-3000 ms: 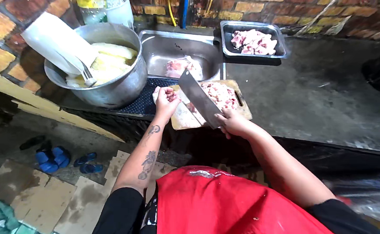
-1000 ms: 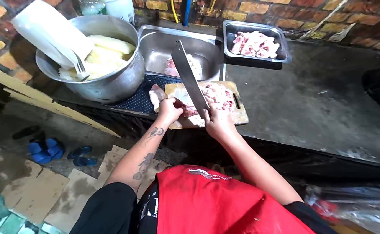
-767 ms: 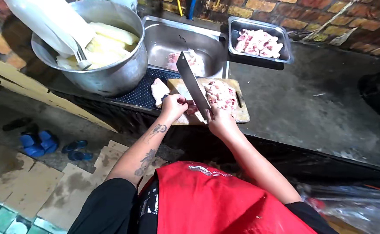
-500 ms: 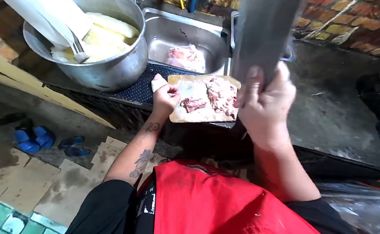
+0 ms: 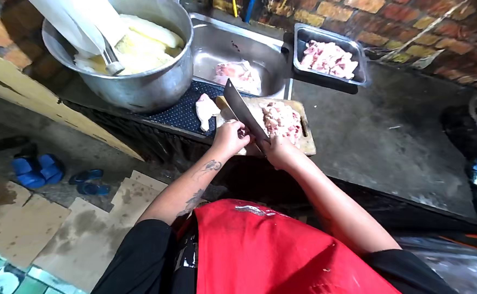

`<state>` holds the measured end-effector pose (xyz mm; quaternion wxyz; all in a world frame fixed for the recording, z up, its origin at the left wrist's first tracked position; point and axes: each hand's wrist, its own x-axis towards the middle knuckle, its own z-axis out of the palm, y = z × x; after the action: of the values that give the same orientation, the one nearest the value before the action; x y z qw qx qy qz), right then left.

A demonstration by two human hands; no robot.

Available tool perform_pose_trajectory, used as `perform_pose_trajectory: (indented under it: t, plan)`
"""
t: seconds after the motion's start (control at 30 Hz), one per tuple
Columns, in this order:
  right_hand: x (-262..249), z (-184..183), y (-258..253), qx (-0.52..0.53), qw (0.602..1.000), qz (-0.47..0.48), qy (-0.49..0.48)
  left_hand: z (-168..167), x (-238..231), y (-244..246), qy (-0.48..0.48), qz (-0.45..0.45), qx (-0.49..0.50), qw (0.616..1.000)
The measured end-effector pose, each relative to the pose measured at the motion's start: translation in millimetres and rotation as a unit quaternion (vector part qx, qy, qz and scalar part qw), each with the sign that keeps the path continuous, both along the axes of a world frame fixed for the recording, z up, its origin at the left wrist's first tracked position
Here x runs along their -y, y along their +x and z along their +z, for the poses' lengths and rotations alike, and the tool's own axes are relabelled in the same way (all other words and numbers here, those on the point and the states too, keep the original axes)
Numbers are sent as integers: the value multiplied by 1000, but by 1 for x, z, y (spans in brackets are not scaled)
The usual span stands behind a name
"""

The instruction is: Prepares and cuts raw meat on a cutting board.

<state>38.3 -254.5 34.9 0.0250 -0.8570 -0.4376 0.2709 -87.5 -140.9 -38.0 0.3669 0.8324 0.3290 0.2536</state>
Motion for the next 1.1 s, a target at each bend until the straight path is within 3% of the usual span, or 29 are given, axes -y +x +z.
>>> perform_pose_trajectory:
  t: [0.27, 0.53, 0.77, 0.83, 0.93, 1.03, 1.1]
  plan:
    - [-49, -8, 10, -29, 998, 32, 35, 4, -1, 9, -3, 14, -49, 999]
    - [25, 4, 8, -18, 999, 11, -30, 7, -11, 7, -48, 5, -66, 997]
    - [-64, -10, 12, -24, 997, 46, 49, 2, -2, 6, -11, -13, -59, 998]
    - [-73, -9, 18, -29, 996, 57, 55, -1, 7, 4, 3, -2, -28, 1000]
    - [-59, 6, 32, -58, 995, 41, 68, -6, 7, -7, -8, 48, 99, 994]
    - [-10, 18, 53, -90, 988, -13, 125, -3, -8, -12, -22, 100, 198, 975]
    - [32, 26, 67, -102, 977, -65, 176, 6, -18, -2, -18, 70, 188, 980]
